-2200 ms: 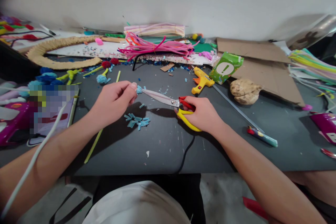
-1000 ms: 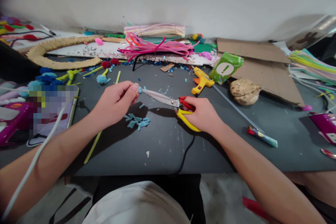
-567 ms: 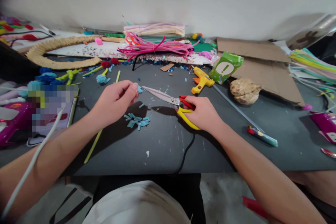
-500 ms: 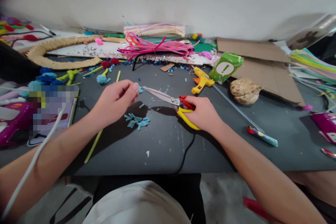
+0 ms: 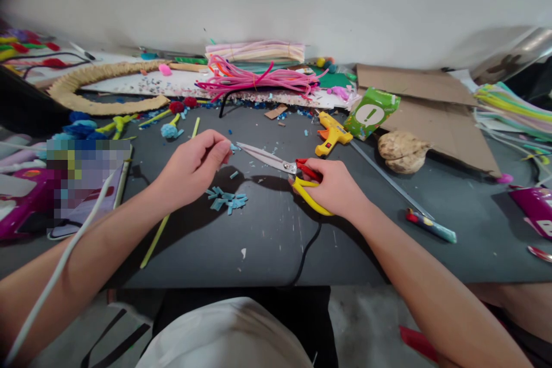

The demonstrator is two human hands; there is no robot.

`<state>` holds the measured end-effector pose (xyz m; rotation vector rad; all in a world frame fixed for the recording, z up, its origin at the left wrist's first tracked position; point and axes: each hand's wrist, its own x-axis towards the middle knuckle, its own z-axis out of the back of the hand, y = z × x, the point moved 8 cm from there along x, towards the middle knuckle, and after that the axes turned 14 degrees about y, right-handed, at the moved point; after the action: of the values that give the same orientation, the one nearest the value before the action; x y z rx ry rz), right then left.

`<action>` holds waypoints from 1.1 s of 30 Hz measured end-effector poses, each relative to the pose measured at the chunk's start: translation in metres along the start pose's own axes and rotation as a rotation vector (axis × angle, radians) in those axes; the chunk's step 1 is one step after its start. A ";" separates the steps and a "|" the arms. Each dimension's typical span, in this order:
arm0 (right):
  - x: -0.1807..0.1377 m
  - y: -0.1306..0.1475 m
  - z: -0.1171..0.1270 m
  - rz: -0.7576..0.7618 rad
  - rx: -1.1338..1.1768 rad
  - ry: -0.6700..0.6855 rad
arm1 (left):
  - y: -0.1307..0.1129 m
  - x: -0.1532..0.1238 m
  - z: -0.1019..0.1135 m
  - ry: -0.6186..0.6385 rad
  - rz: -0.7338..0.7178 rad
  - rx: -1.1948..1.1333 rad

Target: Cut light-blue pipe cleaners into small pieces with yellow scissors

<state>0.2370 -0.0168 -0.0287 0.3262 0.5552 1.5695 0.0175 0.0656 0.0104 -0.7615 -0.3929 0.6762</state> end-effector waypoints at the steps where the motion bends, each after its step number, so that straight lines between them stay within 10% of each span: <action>1: 0.000 0.000 0.000 0.003 0.003 0.004 | -0.001 0.000 0.001 -0.007 -0.006 0.017; 33: 0.000 0.000 -0.002 0.007 0.019 0.028 | -0.001 0.000 0.001 -0.017 -0.024 0.067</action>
<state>0.2355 -0.0172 -0.0307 0.3217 0.5916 1.5783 0.0171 0.0653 0.0124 -0.6873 -0.3926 0.6708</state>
